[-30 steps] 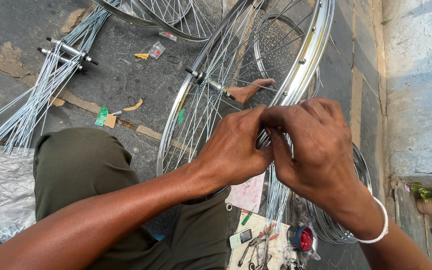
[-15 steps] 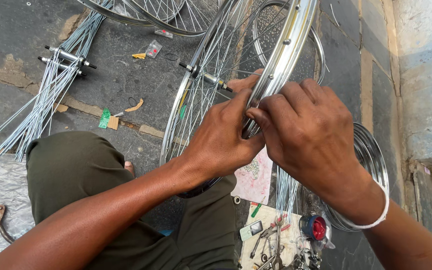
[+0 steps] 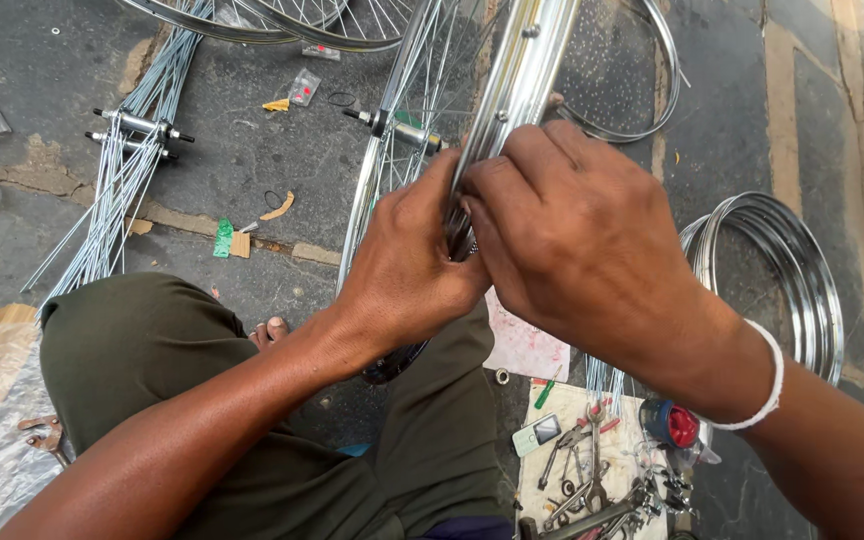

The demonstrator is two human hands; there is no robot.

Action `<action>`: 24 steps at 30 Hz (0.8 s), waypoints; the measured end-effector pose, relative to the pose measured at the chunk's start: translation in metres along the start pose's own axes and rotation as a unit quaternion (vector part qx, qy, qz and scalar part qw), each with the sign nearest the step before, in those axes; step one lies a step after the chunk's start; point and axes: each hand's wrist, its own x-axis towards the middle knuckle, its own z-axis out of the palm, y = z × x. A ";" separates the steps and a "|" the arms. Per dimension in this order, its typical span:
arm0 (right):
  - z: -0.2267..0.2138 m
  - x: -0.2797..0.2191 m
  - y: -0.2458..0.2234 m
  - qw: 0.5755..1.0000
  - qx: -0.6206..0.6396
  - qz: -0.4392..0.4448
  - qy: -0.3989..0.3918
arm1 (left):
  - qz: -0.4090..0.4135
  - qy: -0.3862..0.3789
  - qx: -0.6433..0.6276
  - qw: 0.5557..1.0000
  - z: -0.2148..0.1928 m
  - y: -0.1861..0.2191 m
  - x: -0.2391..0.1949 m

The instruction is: The person is assembling a bicycle wheel by inserting spokes into the rim and hub. They use a spoke wrench to tighten the spokes and ensure the wheel is properly aligned.

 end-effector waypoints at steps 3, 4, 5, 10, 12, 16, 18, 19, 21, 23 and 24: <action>0.012 -0.015 0.013 0.995 -0.091 -0.024 -0.019 | -0.031 -0.020 -0.007 0.999 -0.001 -0.002 -0.002; 0.017 -0.019 0.018 0.999 -0.025 -0.011 0.034 | -0.009 -0.011 -0.018 1.000 -0.003 0.002 -0.002; 0.021 -0.024 0.021 0.995 0.041 0.006 0.087 | 0.011 -0.006 -0.031 0.999 -0.006 0.008 -0.002; 0.076 -0.064 0.011 0.879 0.290 0.292 0.242 | -0.045 0.039 -0.053 0.997 -0.026 0.019 -0.003; 0.104 -0.074 -0.002 0.820 0.374 0.360 0.241 | -0.082 0.064 -0.002 0.995 -0.036 0.013 -0.008; 0.146 -0.071 -0.042 0.641 0.625 0.359 0.262 | -0.111 0.145 0.010 0.983 -0.045 0.009 -0.036; 0.156 -0.050 -0.048 0.590 0.700 0.321 0.242 | -0.081 0.171 0.039 0.981 -0.046 0.011 -0.039; 0.160 -0.037 -0.049 0.593 0.733 0.255 0.214 | -0.045 0.164 0.061 0.983 -0.043 0.012 -0.042; 0.167 -0.014 -0.048 0.599 0.776 0.119 0.158 | -0.010 0.151 0.088 0.984 -0.043 0.013 -0.050; 0.170 -0.003 -0.048 0.494 0.852 0.053 0.164 | -0.011 0.150 0.088 0.985 -0.045 0.011 -0.057; 0.173 0.002 -0.050 0.440 0.883 0.015 0.162 | -0.011 0.153 0.083 0.985 -0.047 0.008 -0.060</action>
